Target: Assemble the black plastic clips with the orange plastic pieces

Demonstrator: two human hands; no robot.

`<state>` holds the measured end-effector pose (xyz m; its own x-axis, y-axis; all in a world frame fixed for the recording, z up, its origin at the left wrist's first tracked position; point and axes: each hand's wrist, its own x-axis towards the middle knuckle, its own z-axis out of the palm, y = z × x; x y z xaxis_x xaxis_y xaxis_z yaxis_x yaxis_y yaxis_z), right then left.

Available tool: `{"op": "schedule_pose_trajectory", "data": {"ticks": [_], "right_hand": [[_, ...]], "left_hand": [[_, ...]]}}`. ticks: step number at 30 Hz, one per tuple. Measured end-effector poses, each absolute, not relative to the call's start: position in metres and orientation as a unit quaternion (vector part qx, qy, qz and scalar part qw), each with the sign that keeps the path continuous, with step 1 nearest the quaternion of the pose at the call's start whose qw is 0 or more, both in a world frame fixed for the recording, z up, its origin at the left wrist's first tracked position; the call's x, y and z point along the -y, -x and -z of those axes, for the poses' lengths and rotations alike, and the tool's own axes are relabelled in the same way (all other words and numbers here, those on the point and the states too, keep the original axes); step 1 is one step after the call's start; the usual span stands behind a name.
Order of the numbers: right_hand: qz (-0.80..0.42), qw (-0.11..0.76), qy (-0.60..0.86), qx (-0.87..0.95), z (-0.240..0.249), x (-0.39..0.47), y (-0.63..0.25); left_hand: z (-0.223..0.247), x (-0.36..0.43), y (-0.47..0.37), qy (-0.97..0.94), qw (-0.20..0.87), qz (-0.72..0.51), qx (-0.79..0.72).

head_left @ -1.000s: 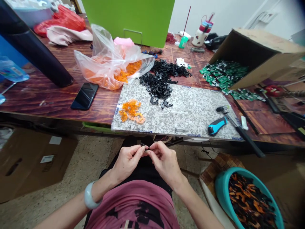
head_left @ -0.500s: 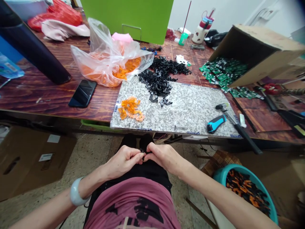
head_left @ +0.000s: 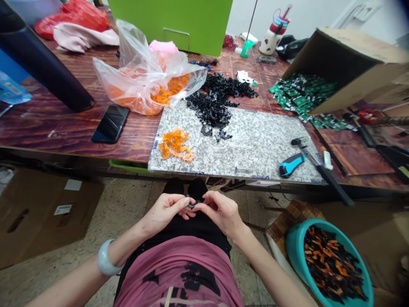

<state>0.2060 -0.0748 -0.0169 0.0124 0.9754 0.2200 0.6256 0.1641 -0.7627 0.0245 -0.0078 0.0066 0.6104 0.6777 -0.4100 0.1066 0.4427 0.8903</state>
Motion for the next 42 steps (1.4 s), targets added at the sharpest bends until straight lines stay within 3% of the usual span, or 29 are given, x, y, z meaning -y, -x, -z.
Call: {"op": "schedule_pose_trajectory", "data": {"ticks": [16, 23, 35, 42], "right_hand": [[-0.36, 0.385, 0.58, 0.621, 0.009, 0.074, -0.197], [-0.467, 0.455, 0.574, 0.495, 0.015, 0.074, -0.188], [-0.494, 0.455, 0.576, 0.465, 0.017, 0.072, -0.187], [-0.528, 0.485, 0.58, 0.386, 0.016, 0.073, -0.176]], "left_hand": [[0.009, 0.006, -0.02, -0.543, 0.715, -0.2, -0.392], [0.011, 0.007, -0.022, -0.483, 0.738, -0.242, -0.404], [0.015, 0.009, -0.018, -0.543, 0.725, -0.188, -0.379], [0.017, 0.015, -0.023, -0.571, 0.673, -0.239, -0.405]]}}
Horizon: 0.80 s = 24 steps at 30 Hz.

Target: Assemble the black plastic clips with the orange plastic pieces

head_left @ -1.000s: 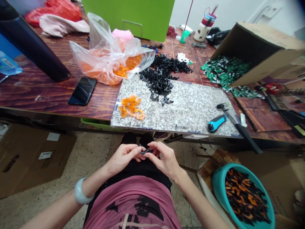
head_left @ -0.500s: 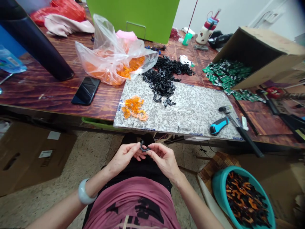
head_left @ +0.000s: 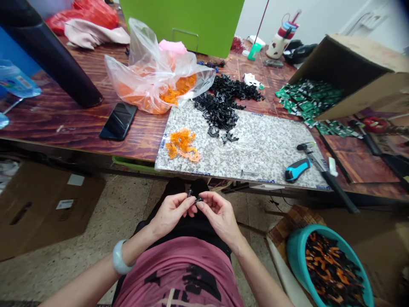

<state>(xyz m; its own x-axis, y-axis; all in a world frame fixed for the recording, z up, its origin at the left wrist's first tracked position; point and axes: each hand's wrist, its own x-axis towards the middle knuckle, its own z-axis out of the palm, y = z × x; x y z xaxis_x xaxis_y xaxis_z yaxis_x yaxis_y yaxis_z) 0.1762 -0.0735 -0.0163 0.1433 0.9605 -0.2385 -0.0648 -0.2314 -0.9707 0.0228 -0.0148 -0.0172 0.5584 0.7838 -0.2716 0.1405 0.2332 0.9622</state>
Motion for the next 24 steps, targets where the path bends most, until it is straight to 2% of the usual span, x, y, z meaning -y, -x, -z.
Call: {"op": "schedule_pose_trajectory", "data": {"ticks": [6, 12, 24], "right_hand": [[-0.518, 0.527, 0.58, 0.344, 0.018, 0.076, -0.16], [-0.473, 0.523, 0.594, 0.386, 0.022, 0.072, -0.158], [-0.537, 0.539, 0.551, 0.341, 0.037, 0.068, -0.166]], "left_hand": [[0.017, 0.026, -0.031, -0.569, 0.64, -0.27, -0.44], [0.019, 0.031, -0.037, -0.567, 0.62, -0.297, -0.453], [0.027, 0.028, -0.043, -0.476, 0.677, -0.305, -0.472]]}}
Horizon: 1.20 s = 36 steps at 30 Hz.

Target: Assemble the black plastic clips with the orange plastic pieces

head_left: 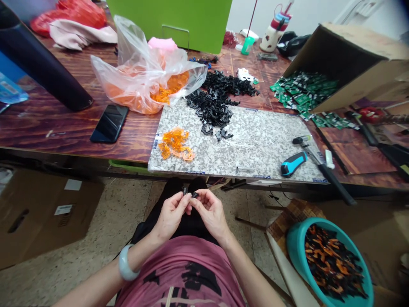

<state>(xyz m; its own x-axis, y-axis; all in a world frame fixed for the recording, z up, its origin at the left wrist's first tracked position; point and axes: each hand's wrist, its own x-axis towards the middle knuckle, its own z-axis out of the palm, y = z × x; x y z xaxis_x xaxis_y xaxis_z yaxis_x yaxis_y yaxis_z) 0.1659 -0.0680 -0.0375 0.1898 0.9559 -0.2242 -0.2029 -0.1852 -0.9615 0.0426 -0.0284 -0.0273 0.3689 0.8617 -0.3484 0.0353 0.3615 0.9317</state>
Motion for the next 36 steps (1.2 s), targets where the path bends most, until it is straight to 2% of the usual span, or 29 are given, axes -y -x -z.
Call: {"op": "schedule_pose_trajectory", "data": {"ticks": [10, 20, 23, 26, 29, 34, 36], "right_hand": [[-0.522, 0.536, 0.573, 0.335, 0.035, 0.07, -0.17], [-0.622, 0.577, 0.502, 0.169, 0.034, 0.073, -0.156], [-0.617, 0.537, 0.53, 0.223, 0.029, 0.074, -0.16], [-0.51, 0.518, 0.608, 0.319, 0.022, 0.07, -0.175], [-0.432, 0.499, 0.624, 0.418, 0.014, 0.063, -0.186], [-0.461, 0.472, 0.58, 0.478, 0.001, 0.06, -0.182], [-0.433, 0.476, 0.587, 0.492, -0.006, 0.063, -0.176]], "left_hand": [[0.027, 0.025, -0.039, -0.517, 0.658, -0.281, -0.469], [0.033, 0.03, -0.042, -0.485, 0.663, -0.333, -0.462], [0.03, 0.029, -0.042, -0.49, 0.66, -0.33, -0.464], [0.026, 0.025, -0.038, -0.513, 0.661, -0.315, -0.448], [0.022, 0.021, -0.034, -0.566, 0.661, -0.28, -0.404], [0.014, 0.024, -0.028, -0.631, 0.628, -0.262, -0.373], [0.01, 0.029, -0.027, -0.649, 0.604, -0.276, -0.372]]}}
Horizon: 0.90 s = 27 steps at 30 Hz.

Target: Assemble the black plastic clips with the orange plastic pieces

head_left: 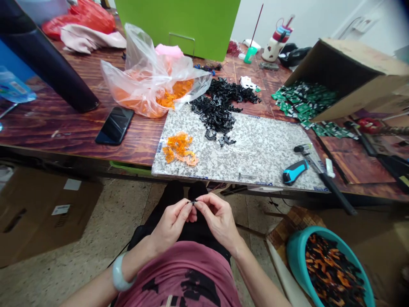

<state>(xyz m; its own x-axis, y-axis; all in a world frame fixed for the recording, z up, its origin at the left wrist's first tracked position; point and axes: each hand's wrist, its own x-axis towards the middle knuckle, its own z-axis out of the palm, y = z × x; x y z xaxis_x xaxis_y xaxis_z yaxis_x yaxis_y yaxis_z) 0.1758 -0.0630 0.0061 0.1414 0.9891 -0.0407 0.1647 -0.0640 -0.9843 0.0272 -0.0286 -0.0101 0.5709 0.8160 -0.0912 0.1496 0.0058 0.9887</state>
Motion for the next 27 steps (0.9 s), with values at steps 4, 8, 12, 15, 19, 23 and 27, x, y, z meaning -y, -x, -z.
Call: {"op": "schedule_pose_trajectory", "data": {"ticks": [4, 8, 12, 15, 19, 23, 27], "right_hand": [[-0.354, 0.479, 0.593, 0.542, -0.019, 0.068, -0.167], [-0.352, 0.456, 0.588, 0.568, -0.02, 0.054, -0.172], [-0.308, 0.417, 0.574, 0.634, -0.024, 0.014, -0.193], [-0.171, 0.358, 0.63, 0.668, -0.031, -0.024, -0.203], [-0.073, 0.207, 0.716, 0.663, -0.038, -0.059, -0.195], [-0.092, 0.137, 0.748, 0.642, -0.04, -0.068, -0.183], [-0.129, 0.169, 0.753, 0.623, -0.041, -0.067, -0.19]], "left_hand": [[0.003, 0.032, -0.025, -0.681, 0.554, -0.296, -0.376], [0.0, 0.02, -0.024, -0.656, 0.566, -0.293, -0.404], [0.0, 0.006, -0.023, -0.577, 0.628, -0.306, -0.424], [0.001, 0.002, -0.021, -0.514, 0.665, -0.324, -0.434], [0.0, 0.002, -0.015, -0.479, 0.695, -0.329, -0.424], [-0.002, 0.002, -0.01, -0.466, 0.706, -0.334, -0.415], [-0.002, 0.0, -0.007, -0.461, 0.704, -0.344, -0.416]]}}
